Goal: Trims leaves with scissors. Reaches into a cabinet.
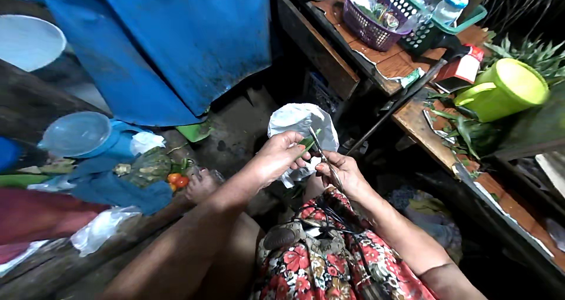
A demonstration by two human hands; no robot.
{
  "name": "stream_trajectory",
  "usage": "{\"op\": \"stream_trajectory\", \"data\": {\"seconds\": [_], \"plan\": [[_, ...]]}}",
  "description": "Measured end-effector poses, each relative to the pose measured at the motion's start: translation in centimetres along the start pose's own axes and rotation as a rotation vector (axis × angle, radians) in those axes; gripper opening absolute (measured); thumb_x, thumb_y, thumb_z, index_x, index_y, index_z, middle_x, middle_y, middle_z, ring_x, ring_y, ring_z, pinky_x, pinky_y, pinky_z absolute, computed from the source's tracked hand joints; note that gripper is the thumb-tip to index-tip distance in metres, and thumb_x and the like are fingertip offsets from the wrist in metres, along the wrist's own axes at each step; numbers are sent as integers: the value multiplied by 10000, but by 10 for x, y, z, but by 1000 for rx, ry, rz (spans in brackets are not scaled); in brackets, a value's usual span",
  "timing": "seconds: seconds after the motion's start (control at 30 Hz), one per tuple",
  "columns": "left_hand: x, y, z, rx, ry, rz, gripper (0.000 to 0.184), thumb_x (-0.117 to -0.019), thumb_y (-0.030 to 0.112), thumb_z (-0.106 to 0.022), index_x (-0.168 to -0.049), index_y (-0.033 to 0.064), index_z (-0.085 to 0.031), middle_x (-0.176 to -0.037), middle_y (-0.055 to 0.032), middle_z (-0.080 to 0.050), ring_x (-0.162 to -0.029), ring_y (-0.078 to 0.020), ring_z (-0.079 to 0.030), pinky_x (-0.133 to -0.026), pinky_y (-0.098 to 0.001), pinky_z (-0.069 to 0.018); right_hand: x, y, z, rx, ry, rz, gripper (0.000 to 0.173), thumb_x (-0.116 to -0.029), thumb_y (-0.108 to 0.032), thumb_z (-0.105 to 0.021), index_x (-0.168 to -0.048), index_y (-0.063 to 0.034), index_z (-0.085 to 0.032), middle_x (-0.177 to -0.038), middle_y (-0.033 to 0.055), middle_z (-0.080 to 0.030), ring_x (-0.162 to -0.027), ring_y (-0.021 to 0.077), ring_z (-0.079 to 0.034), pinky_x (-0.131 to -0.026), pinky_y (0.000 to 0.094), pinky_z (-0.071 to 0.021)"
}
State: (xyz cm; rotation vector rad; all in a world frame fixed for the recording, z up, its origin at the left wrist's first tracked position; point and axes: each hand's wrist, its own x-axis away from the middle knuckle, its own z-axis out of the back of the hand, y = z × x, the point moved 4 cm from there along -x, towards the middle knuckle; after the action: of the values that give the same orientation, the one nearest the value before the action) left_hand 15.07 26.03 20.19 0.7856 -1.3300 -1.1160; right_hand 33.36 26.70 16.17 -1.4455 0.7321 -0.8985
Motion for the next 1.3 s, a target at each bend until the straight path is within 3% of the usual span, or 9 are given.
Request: {"op": "stream_trajectory", "data": {"seconds": [0.23,0.43,0.97,1.17,1.23,1.3], "plan": [[0,-7,6,-117,-42,102,173,-1073,182,-533,-1053,35,-621,-857,-60,-713,-625,-95,-630,-574,-206,-502,-1,3,6,4,45,17,312,-987,-205,-682,-1207,17,-676,-797,29,-702,-576,54,-598,-543,201,-519],[-2,-8,7,-112,-38,63,174,-1066,142,-537,-977,27,-631,-729,-38,-640,-540,-66,-522,-522,-181,-423,-3,9,7,-61,10,2,425,-955,-284,-714,-1222,39,-649,-853,32,-707,-646,61,-627,-594,207,-537],[-5,-11,8,-213,-57,57,167,-1060,119,-548,-975,14,-646,-711,-29,-619,-565,-70,-550,-568,-199,-477,-8,19,5,-56,7,-40,316,-963,-202,-713,-1175,27,-659,-717,10,-654,-526,49,-566,-493,193,-489],[-6,-10,7,-226,-65,60,167,-1064,134,-544,-999,28,-655,-724,-25,-648,-551,-67,-547,-548,-198,-459,-12,24,8,-47,48,-46,325,-966,-155,-703,-1217,39,-630,-812,47,-695,-640,81,-647,-590,221,-554],[-5,-10,7,-189,-61,36,140,-1053,141,-568,-1031,48,-671,-787,-30,-694,-581,-66,-579,-545,-197,-467,-12,25,7,1,14,-89,369,-963,-148,-705,-1272,33,-612,-897,57,-710,-725,93,-684,-687,252,-597],[-4,-10,5,-144,-88,-11,119,-1034,138,-603,-1036,61,-694,-916,-47,-691,-691,-91,-621,-613,-225,-509,-9,22,2,83,-31,-92,395,-961,-185,-711,-1284,22,-620,-923,52,-716,-745,87,-686,-715,259,-599]]}}
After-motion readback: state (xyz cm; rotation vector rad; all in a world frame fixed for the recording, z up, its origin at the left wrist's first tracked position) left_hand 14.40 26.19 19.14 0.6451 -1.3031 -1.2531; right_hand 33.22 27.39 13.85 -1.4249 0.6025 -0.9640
